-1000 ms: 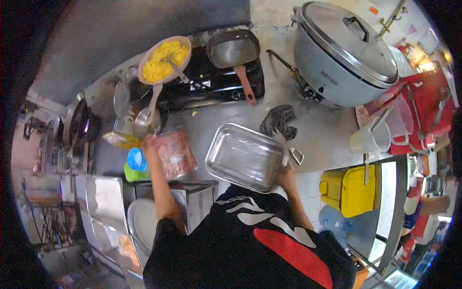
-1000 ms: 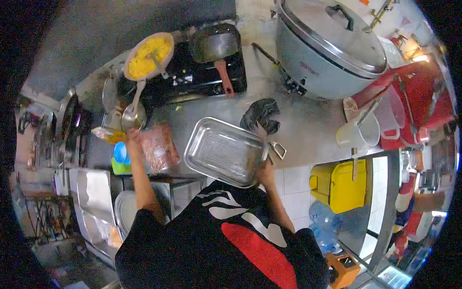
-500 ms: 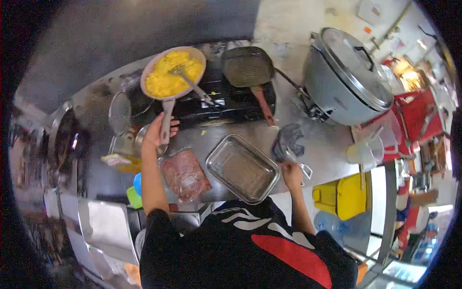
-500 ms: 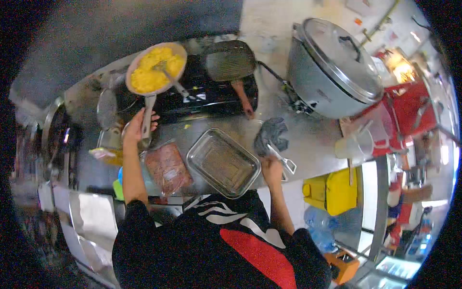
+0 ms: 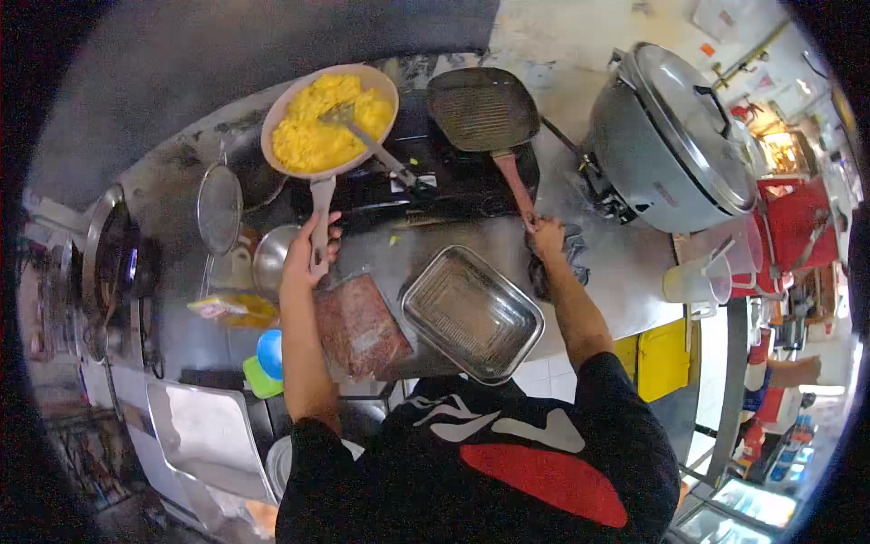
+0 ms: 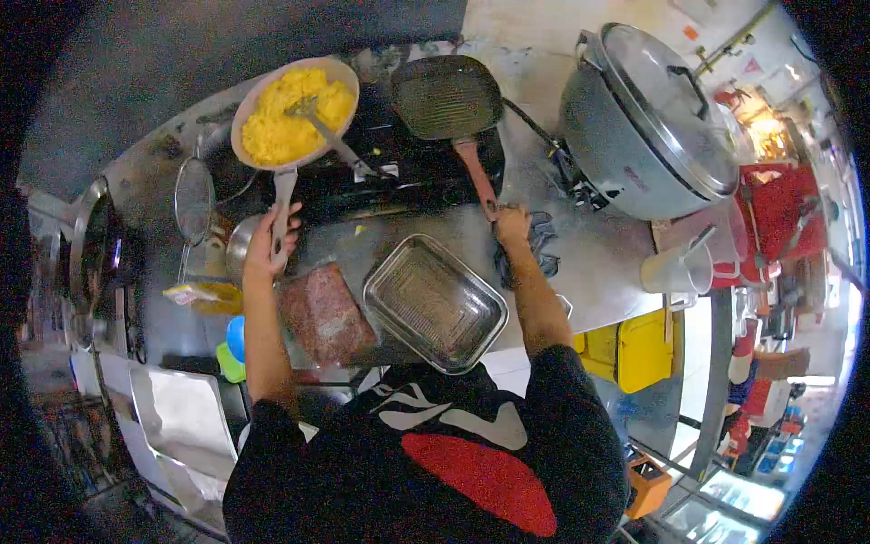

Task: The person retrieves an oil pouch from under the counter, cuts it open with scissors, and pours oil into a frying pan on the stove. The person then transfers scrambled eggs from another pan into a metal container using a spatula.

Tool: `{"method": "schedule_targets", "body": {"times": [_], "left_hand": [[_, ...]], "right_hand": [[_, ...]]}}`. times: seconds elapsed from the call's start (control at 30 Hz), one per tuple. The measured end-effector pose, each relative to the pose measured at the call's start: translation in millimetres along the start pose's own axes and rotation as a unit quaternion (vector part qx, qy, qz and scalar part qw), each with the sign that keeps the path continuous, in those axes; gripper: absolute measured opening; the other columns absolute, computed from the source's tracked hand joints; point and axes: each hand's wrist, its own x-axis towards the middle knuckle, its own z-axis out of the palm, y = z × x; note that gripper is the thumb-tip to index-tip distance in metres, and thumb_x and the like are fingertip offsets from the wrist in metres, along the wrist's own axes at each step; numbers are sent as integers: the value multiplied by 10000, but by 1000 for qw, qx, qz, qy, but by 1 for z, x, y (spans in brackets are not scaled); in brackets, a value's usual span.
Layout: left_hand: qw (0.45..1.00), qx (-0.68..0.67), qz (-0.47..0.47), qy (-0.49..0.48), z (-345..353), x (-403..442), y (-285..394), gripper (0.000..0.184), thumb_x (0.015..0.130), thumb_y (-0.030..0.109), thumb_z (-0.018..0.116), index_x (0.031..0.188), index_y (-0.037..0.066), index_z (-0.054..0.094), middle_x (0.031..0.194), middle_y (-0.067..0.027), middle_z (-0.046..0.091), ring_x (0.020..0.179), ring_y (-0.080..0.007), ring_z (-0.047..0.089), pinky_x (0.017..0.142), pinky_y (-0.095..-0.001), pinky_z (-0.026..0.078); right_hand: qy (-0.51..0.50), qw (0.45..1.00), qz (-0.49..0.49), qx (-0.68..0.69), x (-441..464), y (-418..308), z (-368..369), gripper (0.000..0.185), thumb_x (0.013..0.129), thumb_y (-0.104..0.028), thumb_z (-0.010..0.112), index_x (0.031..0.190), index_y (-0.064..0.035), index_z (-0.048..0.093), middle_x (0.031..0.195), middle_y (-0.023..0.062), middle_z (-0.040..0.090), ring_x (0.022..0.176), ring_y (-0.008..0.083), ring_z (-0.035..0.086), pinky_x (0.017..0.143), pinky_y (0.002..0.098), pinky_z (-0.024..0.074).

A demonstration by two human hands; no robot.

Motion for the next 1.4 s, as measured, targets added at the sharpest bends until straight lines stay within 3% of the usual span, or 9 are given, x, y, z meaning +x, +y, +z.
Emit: {"method": "schedule_targets", "body": {"times": [0.13,0.27,0.33,0.47,0.63,0.83,0.93,1.17,1.4], "left_hand": [[999,0,-11,34,13,13,11,394,907,351,494,1152,45,532,705,-4,494,526,-84,439,431,-215,346],[996,-3,-12,-85,-10,31,7,237,895,250,551,1043,67,532,588,75,361,441,-13,314,418,-178,268],[997,7,6,-74,-2,27,3,219,901,256,542,1011,68,522,583,75,357,438,-17,311,418,-183,272],[997,-20,17,-67,16,17,-13,186,904,250,537,958,73,516,581,77,352,425,-20,300,421,-191,277],[999,-29,-10,-24,44,-42,-36,194,896,242,548,957,61,517,589,66,372,424,-22,328,397,-193,304],[993,57,-54,88,117,-160,-81,184,889,196,542,983,41,513,607,41,386,424,-44,330,347,-208,291],[974,91,-102,183,172,-221,-98,195,875,193,551,991,44,508,612,33,384,429,-47,331,346,-212,287],[934,44,-221,277,279,-290,-158,249,818,140,564,1028,32,485,616,22,381,421,-60,308,346,-219,285],[927,-33,-240,286,317,-297,-161,273,817,142,547,1049,21,469,607,39,351,411,-39,309,332,-184,267]], "right_hand": [[3,999,49,-7,-2,6,-14,313,752,-290,605,1026,-140,628,1074,107,583,1035,324,506,823,437,432],[270,945,74,167,-51,-2,-53,279,744,-184,634,979,-35,607,961,183,594,908,376,543,830,408,415],[256,930,101,243,-78,-20,-87,225,766,-157,627,930,-6,595,938,191,590,907,365,540,819,417,411],[324,889,-81,313,-91,-94,-148,437,703,-145,708,1076,-13,522,1023,179,542,955,348,501,837,421,392],[256,884,-239,311,-75,-182,-232,634,679,-135,724,1221,-8,420,1193,191,451,1026,362,480,860,424,415],[70,935,-300,177,-115,-149,-189,524,775,-105,496,1282,-15,397,959,201,560,664,340,609,509,380,513],[3,914,-297,277,-146,-88,-191,513,805,-132,452,1314,-118,394,851,230,595,658,377,613,561,459,506],[-135,843,-285,436,-184,65,-173,435,758,10,558,1187,-51,537,933,219,606,793,378,597,705,392,478],[-212,823,-247,465,-182,60,-147,409,770,-13,558,1175,-72,554,979,229,605,847,376,599,758,387,477]]}}
